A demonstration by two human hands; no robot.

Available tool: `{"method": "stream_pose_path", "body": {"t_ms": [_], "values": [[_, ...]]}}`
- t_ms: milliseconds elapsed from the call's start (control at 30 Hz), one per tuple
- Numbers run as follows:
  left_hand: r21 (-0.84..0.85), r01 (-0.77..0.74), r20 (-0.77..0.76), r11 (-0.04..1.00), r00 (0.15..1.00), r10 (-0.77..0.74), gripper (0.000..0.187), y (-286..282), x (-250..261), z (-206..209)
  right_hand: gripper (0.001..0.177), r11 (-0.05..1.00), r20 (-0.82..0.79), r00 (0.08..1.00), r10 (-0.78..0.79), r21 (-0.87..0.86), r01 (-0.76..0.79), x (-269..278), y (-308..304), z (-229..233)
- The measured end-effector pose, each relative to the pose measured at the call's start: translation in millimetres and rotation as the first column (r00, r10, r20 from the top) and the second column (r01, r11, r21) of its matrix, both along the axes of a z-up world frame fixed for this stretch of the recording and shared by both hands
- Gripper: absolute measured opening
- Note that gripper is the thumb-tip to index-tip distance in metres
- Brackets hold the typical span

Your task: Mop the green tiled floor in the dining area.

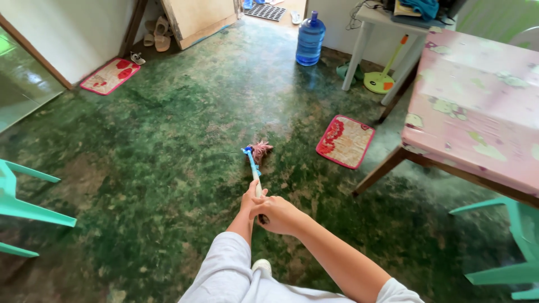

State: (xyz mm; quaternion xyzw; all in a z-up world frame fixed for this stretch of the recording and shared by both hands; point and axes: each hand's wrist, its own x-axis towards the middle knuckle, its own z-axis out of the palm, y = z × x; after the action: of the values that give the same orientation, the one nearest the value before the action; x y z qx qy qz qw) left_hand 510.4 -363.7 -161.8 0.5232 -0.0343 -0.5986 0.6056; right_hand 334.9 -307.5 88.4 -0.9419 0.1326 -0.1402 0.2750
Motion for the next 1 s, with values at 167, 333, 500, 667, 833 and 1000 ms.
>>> {"method": "stream_pose_path", "body": {"t_ms": [167,333,500,667,833,1000], "values": [[0.107,0.297,0.727,0.949,0.627,-0.279,0.055,-31,43,8,0.022,1.0,0.058,0.998,-0.02,0.016,0.019,41,-66,-45],[0.326,0.419,0.893,0.847,0.156,-0.422,0.065,-41,74,53,0.017,0.989,-0.001,0.99,-0.141,0.054,0.141,75,-135,-98],[0.445,0.421,0.803,0.791,0.204,-0.56,0.06,-54,108,58,0.027,0.968,0.056,0.967,-0.248,0.039,0.246,96,-191,-120],[0.488,0.43,0.778,0.76,0.18,-0.602,0.064,-71,119,72,0.027,0.948,0.044,0.948,-0.316,0.065,0.313,115,-224,-132],[0.495,0.437,0.775,0.752,0.169,-0.608,0.067,-82,116,86,0.022,0.939,0.016,0.939,-0.343,0.038,0.343,121,-228,-126],[0.398,0.456,0.862,0.796,0.111,-0.494,0.078,-95,104,75,0.013,0.919,-0.003,0.928,-0.374,0.132,0.371,114,-210,-80]]}}
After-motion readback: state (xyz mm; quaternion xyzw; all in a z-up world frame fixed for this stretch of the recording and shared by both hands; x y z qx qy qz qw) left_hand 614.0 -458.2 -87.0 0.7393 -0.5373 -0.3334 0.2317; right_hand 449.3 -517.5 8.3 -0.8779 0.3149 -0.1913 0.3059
